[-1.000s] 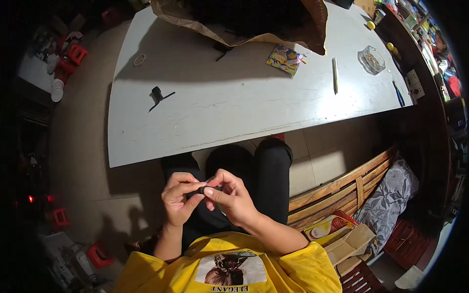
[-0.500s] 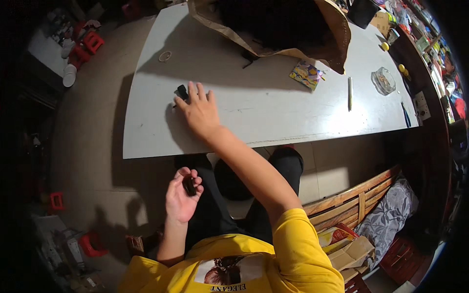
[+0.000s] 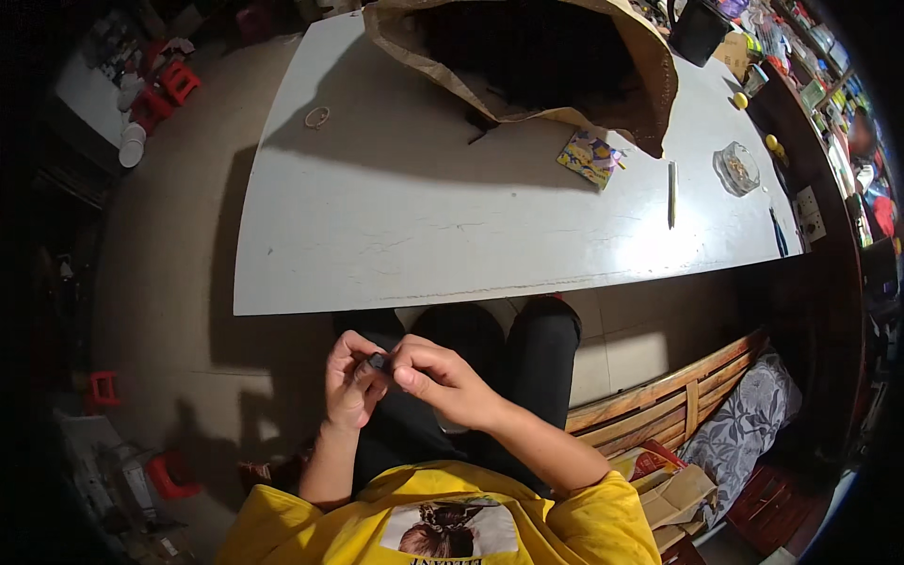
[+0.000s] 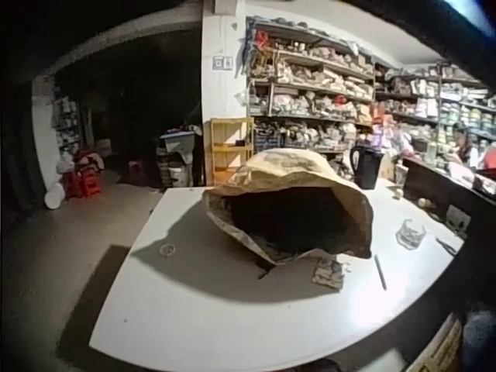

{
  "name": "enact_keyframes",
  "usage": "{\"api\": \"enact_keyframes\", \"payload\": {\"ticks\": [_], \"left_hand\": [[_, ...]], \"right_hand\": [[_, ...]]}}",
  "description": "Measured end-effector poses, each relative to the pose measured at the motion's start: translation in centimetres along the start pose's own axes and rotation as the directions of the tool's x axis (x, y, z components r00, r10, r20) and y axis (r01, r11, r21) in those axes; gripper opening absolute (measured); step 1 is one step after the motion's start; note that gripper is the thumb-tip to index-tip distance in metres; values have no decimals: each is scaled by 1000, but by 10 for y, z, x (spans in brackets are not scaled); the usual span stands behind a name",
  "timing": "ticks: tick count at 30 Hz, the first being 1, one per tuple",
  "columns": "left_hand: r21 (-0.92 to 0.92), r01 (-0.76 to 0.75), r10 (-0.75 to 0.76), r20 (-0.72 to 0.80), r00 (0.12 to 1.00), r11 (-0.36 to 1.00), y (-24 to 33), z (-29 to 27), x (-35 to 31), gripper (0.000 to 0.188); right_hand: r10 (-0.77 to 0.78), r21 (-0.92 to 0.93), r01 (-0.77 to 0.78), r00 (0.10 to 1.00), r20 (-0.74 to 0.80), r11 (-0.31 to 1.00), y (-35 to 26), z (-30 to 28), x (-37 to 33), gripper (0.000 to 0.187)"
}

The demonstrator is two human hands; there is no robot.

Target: Assembling small black plastic components by hand on a workbench.

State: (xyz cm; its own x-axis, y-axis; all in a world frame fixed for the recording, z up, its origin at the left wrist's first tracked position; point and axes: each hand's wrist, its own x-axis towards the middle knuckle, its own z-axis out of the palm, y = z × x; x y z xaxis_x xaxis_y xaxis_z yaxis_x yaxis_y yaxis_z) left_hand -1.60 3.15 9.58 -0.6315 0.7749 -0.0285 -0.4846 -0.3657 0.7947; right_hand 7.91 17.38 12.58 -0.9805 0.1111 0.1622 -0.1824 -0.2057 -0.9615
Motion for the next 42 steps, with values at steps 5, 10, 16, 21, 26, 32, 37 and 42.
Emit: {"api": "enact_keyframes", "payload": {"ticks": [5,10,16,21,26,32,37,42], "left_hand": [[131,124,-126,4,992,984,8,15,0,23],[362,80,-131,118,984,929,16,12,-2,21],[533,-55,-195,402,895,844,27,15,6,16],[492,-173,-132,525,841,853,21,8,4,21],[433,-197,-115,596,795,879,18,10,6,22],[446,-278,-24,562,827,851,19,10,7,23],[467,-233,-120,610,783,853,20,14,13,24],[496,-295,-111,636,764,816,25,12,7,23]], "right_hand": [[183,196,-145,965,-190,970,3,7,-15,26],[401,474,-310,910,-102,824,4,7,-20,20],[435,428,-512,859,270,745,13,-4,-48,23],[396,470,-481,877,273,740,7,7,-53,24],[343,243,-380,922,181,892,-5,10,-54,25],[182,-67,-175,975,126,982,-11,6,-48,22],[282,173,-316,939,198,933,-1,3,-59,25],[151,108,-168,978,146,980,0,18,-58,23]]}}
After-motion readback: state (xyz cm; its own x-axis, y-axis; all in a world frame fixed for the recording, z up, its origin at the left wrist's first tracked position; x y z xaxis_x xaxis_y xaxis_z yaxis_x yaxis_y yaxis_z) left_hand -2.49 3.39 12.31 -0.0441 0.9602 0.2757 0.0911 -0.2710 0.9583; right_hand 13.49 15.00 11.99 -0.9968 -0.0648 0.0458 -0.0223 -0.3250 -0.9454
